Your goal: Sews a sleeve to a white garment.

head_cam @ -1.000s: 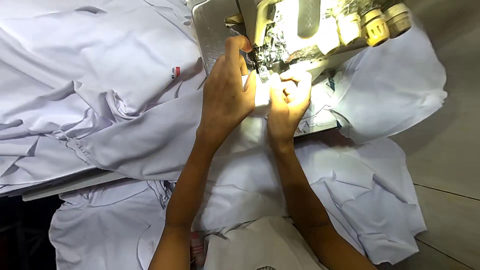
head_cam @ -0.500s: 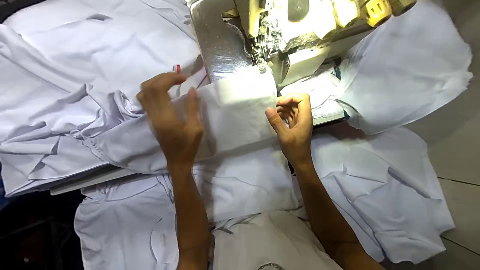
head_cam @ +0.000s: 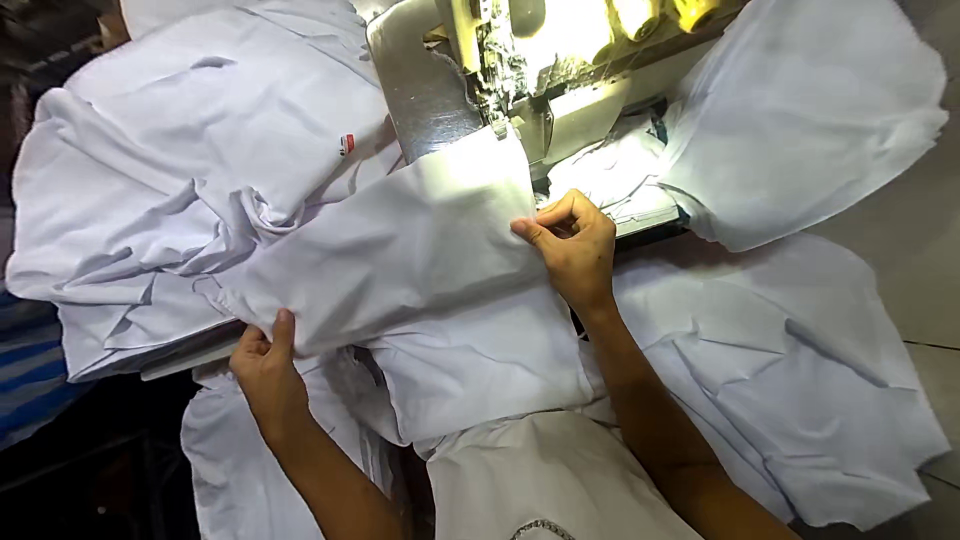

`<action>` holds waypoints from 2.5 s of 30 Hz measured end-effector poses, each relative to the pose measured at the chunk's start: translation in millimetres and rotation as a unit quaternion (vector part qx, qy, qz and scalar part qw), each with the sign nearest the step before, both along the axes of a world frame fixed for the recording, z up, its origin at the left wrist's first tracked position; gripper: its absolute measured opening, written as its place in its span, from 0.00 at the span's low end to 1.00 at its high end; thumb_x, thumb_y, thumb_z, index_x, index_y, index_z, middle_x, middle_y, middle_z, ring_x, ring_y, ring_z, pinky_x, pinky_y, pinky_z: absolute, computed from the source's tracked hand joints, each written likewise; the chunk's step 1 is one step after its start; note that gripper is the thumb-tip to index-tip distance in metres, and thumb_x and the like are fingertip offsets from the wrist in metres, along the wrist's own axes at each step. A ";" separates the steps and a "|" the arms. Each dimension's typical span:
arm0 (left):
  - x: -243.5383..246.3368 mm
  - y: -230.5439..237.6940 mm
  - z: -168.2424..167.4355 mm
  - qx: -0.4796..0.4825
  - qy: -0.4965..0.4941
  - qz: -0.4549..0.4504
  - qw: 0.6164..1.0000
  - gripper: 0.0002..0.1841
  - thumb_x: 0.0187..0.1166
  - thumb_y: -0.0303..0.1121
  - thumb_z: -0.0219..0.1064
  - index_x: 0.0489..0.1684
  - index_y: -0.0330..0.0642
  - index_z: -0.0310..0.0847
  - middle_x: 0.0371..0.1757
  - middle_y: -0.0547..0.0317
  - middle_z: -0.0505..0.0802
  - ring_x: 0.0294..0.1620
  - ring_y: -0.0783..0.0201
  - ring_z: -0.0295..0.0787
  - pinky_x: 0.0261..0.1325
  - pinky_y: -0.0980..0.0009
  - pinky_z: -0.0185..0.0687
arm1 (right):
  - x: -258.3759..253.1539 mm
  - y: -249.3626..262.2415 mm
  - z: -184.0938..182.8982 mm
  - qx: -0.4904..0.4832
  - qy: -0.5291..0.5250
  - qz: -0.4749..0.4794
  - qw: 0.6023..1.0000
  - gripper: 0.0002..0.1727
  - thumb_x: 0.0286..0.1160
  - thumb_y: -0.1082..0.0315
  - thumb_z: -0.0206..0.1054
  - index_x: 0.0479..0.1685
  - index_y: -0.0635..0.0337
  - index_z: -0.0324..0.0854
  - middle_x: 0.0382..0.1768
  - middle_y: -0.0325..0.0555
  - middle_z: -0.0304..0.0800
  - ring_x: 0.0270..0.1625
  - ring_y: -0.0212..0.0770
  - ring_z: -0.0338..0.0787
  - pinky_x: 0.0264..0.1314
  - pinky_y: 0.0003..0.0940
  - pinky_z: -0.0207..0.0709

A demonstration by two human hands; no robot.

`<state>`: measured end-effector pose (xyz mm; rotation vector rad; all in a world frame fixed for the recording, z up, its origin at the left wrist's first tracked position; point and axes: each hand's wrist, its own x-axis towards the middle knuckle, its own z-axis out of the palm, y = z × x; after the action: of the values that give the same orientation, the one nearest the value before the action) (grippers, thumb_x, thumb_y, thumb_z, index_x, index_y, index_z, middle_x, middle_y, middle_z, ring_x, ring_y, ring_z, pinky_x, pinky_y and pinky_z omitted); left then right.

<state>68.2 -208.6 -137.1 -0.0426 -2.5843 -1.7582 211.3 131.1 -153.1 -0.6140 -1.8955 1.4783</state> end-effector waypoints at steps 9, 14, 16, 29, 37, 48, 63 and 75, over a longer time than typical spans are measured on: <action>-16.2 -28.7 12.4 0.070 -0.022 -0.036 0.997 0.13 0.94 0.37 0.49 0.53 0.47 0.82 0.41 0.74 0.94 0.45 0.78 0.92 0.56 0.74 0.89 | 4.7 0.5 1.9 -0.065 -0.050 0.035 0.996 0.09 0.71 0.64 0.80 0.45 0.55 0.92 0.26 0.37 0.91 0.22 0.28 0.84 0.22 0.22 0.79; -20.6 -37.5 5.7 0.095 -0.081 -0.083 0.989 0.13 0.94 0.34 0.46 0.60 0.46 0.77 0.46 0.73 0.94 0.48 0.75 0.93 0.58 0.71 0.90 | 9.5 -0.2 0.9 -0.042 -0.049 0.026 0.998 0.08 0.74 0.62 0.77 0.39 0.56 0.93 0.34 0.38 0.92 0.32 0.29 0.88 0.33 0.23 0.81; -19.4 -36.8 6.9 0.092 -0.082 -0.086 0.989 0.13 0.94 0.33 0.45 0.57 0.48 0.78 0.42 0.75 0.93 0.45 0.78 0.92 0.54 0.74 0.90 | 11.9 -1.8 2.5 -0.033 -0.056 0.010 0.998 0.08 0.73 0.60 0.79 0.39 0.55 0.94 0.34 0.37 0.91 0.34 0.30 0.86 0.34 0.23 0.78; -8.6 -21.8 16.3 0.147 -0.104 -0.058 0.982 0.15 0.91 0.43 0.48 0.54 0.53 0.81 0.42 0.74 0.96 0.46 0.77 0.94 0.54 0.73 0.91 | 18.1 -9.4 -9.8 -0.026 -0.024 -0.006 0.999 0.09 0.70 0.63 0.80 0.37 0.59 0.93 0.30 0.35 0.87 0.26 0.23 0.81 0.27 0.17 0.75; -7.7 -9.6 3.6 0.144 -0.005 -0.029 0.989 0.08 0.84 0.33 0.65 0.53 0.42 0.78 0.39 0.69 0.95 0.41 0.72 0.95 0.51 0.70 0.93 | 18.2 -7.3 -11.6 -0.036 -0.001 -0.006 0.999 0.06 0.69 0.66 0.79 0.35 0.60 0.93 0.28 0.34 0.86 0.27 0.22 0.81 0.28 0.15 0.76; -34.0 -4.0 9.0 0.124 0.044 -0.028 0.991 0.12 0.83 0.38 0.68 0.57 0.45 0.79 0.44 0.69 0.94 0.47 0.70 0.94 0.58 0.67 0.91 | 9.7 1.5 -5.8 -0.012 0.005 0.001 1.000 0.07 0.72 0.65 0.79 0.37 0.59 0.93 0.29 0.35 0.86 0.27 0.24 0.81 0.27 0.17 0.75; -7.8 -31.0 11.8 0.006 0.018 -0.155 0.988 0.55 0.65 0.61 0.79 0.84 0.32 0.52 0.70 0.64 0.84 0.68 0.73 0.84 0.72 0.70 0.82 | 10.6 -0.9 10.3 -0.024 -0.033 0.004 0.999 0.07 0.76 0.66 0.75 0.43 0.59 0.92 0.38 0.35 0.94 0.30 0.23 0.87 0.31 0.18 0.82; 36.0 5.9 -14.9 -0.016 0.108 -0.009 0.994 0.18 0.88 0.29 0.57 0.65 0.18 0.68 0.55 0.57 0.87 0.57 0.80 0.85 0.66 0.78 0.81 | 21.2 -2.4 13.1 0.056 -0.113 -0.031 0.992 0.12 0.66 0.54 0.82 0.35 0.51 0.91 0.26 0.30 0.85 0.24 0.22 0.76 0.25 0.17 0.65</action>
<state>104.2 -202.8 -152.0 -0.2417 -2.4650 -1.6167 232.5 128.7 -140.0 -0.8069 -2.0949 1.2988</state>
